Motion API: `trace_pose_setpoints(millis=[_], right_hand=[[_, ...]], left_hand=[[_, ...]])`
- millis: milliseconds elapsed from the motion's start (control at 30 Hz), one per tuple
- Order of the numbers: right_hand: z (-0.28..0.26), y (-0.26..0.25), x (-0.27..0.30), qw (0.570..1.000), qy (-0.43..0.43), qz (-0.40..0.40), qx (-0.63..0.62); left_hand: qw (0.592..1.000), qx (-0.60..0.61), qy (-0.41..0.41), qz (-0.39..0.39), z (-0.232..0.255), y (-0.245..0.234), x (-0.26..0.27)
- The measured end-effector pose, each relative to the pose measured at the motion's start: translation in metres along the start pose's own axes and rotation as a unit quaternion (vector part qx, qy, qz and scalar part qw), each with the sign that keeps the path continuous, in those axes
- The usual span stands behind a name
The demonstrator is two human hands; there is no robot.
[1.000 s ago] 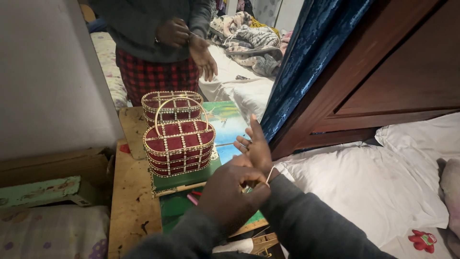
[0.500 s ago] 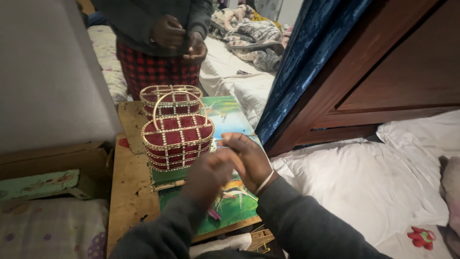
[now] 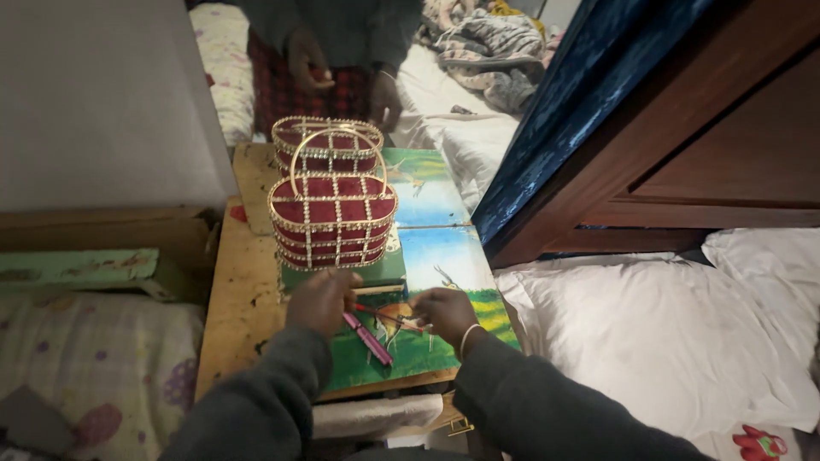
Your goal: The person organizes various personal care items on a vanity table. They handle a red beaded basket, a red box, and a clear plastic bag containing small round objects. The person also arranges makeup brushes, bottles, and other toiletries on the table surface.
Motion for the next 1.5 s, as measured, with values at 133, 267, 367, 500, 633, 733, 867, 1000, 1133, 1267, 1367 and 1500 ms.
trace_pose_setpoints(millis=[133, 267, 367, 500, 633, 733, 867, 1000, 1133, 1267, 1367, 1500], right_hand=[[0.043, -0.018, -0.025, 0.930, -0.098, -0.105, 0.338], [0.049, -0.007, -0.053, 0.869, -0.161, -0.170, 0.436], [0.043, 0.006, -0.061, 0.837, -0.209, -0.211, 0.460], [0.040, 0.020, -0.064, 0.794, -0.221, -0.255, 0.506], [0.038, 0.020, -0.061, 0.796, -0.236, -0.232, 0.507], [0.040, 0.003, -0.056, 0.802, -0.220, -0.164, 0.530], [0.042, -0.050, -0.043, 0.921, -0.130, 0.068, 0.362], [0.036, -0.070, -0.021, 0.980, -0.006, 0.185, -0.074], [-0.016, -0.023, 0.027, 0.985, 0.013, -0.018, -0.172], [-0.050, 0.030, 0.054, 0.956, 0.038, -0.280, -0.085], [-0.045, 0.032, 0.028, 0.953, -0.005, -0.231, 0.197], [-0.034, 0.041, 0.005, 0.855, -0.054, -0.136, 0.498]], left_hand=[[0.997, 0.010, -0.060, -0.038, -0.048, 0.012, -0.007], [0.983, 0.133, -0.125, -0.004, -0.073, 0.014, 0.000], [0.984, 0.127, -0.124, 0.013, -0.073, 0.014, 0.007], [0.983, 0.137, -0.120, 0.020, -0.077, 0.012, 0.017], [0.979, 0.156, -0.130, 0.025, -0.084, 0.011, 0.021], [0.974, 0.156, -0.160, 0.037, -0.087, 0.015, 0.019], [0.969, 0.169, -0.177, 0.015, -0.079, 0.029, 0.013], [0.966, 0.187, -0.178, 0.000, -0.070, 0.041, 0.012], [0.984, 0.109, -0.135, 0.047, -0.046, 0.040, 0.018], [0.952, 0.278, -0.126, 0.008, -0.044, 0.045, 0.012], [0.965, 0.239, -0.108, 0.030, -0.061, 0.030, 0.007], [0.961, 0.192, -0.170, 0.102, -0.089, 0.002, 0.015]])
Point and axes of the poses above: each hand's wrist, its own x-axis away from the middle knuckle, its own y-axis out of the palm, z = x × y, the point moved 7 cm from there along -x, towards the middle knuckle, and after that the axes turned 13 degrees about -y, right-handed, at the moved point
